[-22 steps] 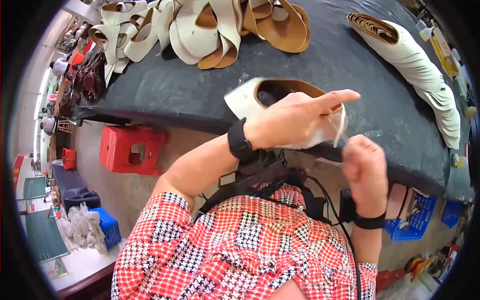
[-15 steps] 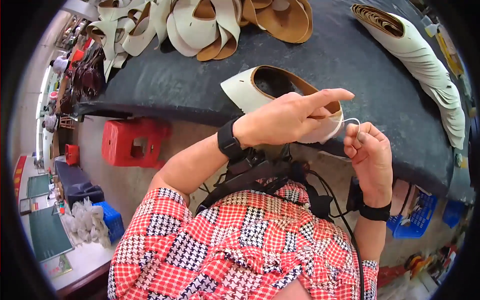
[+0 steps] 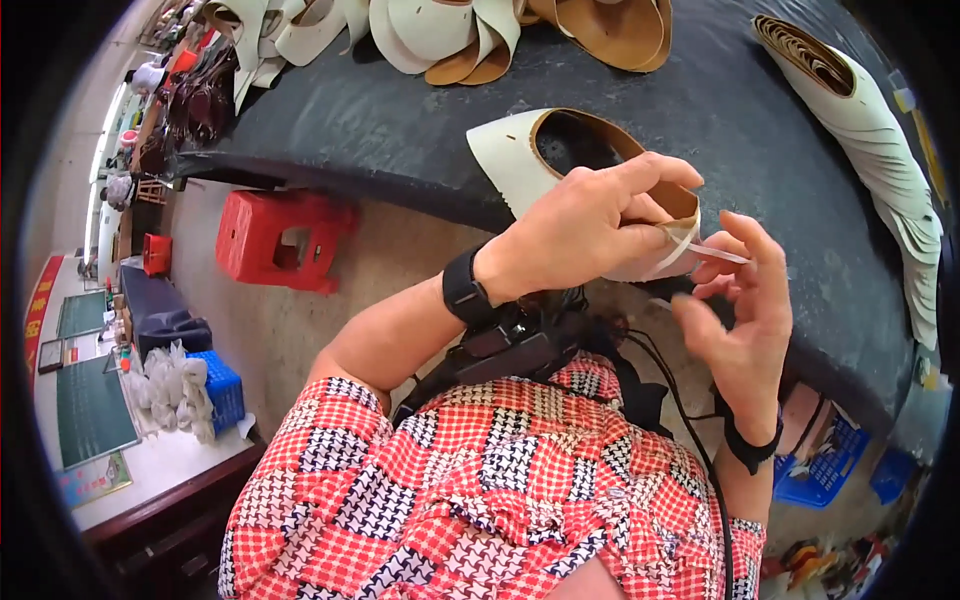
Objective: The person is assembling and inspecting shoe upper components in a factory setting.
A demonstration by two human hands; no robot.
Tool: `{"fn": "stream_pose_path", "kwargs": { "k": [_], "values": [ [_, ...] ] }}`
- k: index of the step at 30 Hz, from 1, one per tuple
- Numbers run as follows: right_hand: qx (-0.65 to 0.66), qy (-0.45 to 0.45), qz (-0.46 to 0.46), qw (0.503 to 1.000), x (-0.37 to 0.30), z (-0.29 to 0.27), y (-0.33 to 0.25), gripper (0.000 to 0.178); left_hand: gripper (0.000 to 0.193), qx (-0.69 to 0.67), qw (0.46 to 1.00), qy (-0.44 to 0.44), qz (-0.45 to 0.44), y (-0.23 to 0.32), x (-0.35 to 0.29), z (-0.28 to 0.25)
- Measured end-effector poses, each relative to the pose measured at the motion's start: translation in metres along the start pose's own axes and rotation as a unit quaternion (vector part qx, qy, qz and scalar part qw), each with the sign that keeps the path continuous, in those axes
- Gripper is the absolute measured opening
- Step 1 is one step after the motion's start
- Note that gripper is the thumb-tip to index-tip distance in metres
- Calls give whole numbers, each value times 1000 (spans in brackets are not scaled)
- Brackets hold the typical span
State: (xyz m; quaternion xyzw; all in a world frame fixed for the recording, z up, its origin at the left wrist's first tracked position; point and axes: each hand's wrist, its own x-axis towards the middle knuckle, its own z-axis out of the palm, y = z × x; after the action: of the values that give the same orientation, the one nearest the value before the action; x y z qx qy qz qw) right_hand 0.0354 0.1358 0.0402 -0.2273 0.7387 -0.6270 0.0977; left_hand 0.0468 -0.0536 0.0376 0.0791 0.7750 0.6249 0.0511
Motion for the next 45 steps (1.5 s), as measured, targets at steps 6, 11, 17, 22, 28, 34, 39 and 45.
{"fn": "stream_pose_path", "kwargs": {
  "k": [6, 11, 17, 22, 28, 34, 39, 45],
  "values": [
    [-80, 44, -31, 995, 6, -5, 8, 14, 41, -12, 1000, 2, 2, 0, -4, 1],
    [-152, 43, -122, 980, 3, 6, 3, 14, 36, 8, 1000, 17, 1, -7, -3, 0],
    [-121, 80, -104, 984, 8, 4, 4, 15, 35, 3, 1000, -16, 13, -5, -7, -5],
    [21, 111, -46, 993, 8, 12, 5, 13, 35, -38, 999, -36, 12, -8, -7, -11],
    [-64, 82, -138, 985, 9, 20, 3, 12, 37, -63, 998, -30, 8, -8, -12, -17],
    [39, 95, -50, 993, 15, 25, 7, 13, 39, -44, 998, -41, 15, -5, -15, -26],
    [86, 99, -4, 991, 19, 35, 4, 13, 39, -102, 994, -48, 6, -5, -17, -27],
    [127, 93, 19, 987, 24, 34, 4, 16, 37, -59, 996, -67, -21, 9, -11, -25]
  ]
}}
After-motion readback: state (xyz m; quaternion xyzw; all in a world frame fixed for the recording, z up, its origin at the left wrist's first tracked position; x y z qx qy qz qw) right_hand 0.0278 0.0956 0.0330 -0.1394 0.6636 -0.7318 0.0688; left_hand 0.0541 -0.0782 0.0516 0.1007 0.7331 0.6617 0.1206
